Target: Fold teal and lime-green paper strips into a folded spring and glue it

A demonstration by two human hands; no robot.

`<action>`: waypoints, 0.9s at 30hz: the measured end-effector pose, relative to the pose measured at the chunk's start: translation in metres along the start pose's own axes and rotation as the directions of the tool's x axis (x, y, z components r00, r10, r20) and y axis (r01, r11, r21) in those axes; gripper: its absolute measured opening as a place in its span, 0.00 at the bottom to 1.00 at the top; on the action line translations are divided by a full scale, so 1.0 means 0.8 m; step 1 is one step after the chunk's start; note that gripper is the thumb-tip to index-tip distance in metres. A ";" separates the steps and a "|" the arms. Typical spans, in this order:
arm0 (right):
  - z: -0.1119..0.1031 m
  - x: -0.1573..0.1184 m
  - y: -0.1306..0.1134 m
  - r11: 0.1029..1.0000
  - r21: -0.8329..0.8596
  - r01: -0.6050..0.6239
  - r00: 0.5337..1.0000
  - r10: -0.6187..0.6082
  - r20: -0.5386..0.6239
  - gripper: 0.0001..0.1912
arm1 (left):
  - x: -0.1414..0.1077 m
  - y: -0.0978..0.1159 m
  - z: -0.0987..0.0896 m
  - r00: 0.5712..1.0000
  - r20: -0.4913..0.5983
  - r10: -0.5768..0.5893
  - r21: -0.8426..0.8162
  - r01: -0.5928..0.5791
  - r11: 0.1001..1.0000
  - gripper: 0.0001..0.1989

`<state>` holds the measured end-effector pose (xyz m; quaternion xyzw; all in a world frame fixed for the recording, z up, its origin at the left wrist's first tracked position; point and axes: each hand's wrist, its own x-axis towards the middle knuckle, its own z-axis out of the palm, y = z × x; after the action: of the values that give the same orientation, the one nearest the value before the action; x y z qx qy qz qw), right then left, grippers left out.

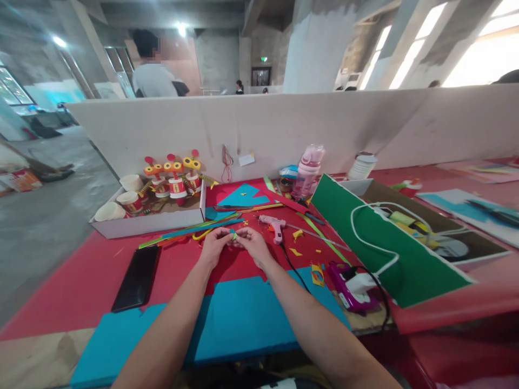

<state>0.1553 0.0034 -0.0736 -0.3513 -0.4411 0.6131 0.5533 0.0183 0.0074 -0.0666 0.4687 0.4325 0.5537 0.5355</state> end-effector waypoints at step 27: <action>-0.008 0.001 -0.011 0.982 0.173 -0.082 0.996 0.084 -0.005 0.15 | -0.009 0.019 0.002 0.811 0.388 0.438 0.594 -0.583 0.554 0.14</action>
<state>0.1641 0.0050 -0.0675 -0.3238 -0.3679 0.6693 0.5585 0.0166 -0.0009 -0.0517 0.7895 0.3956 0.4350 0.1759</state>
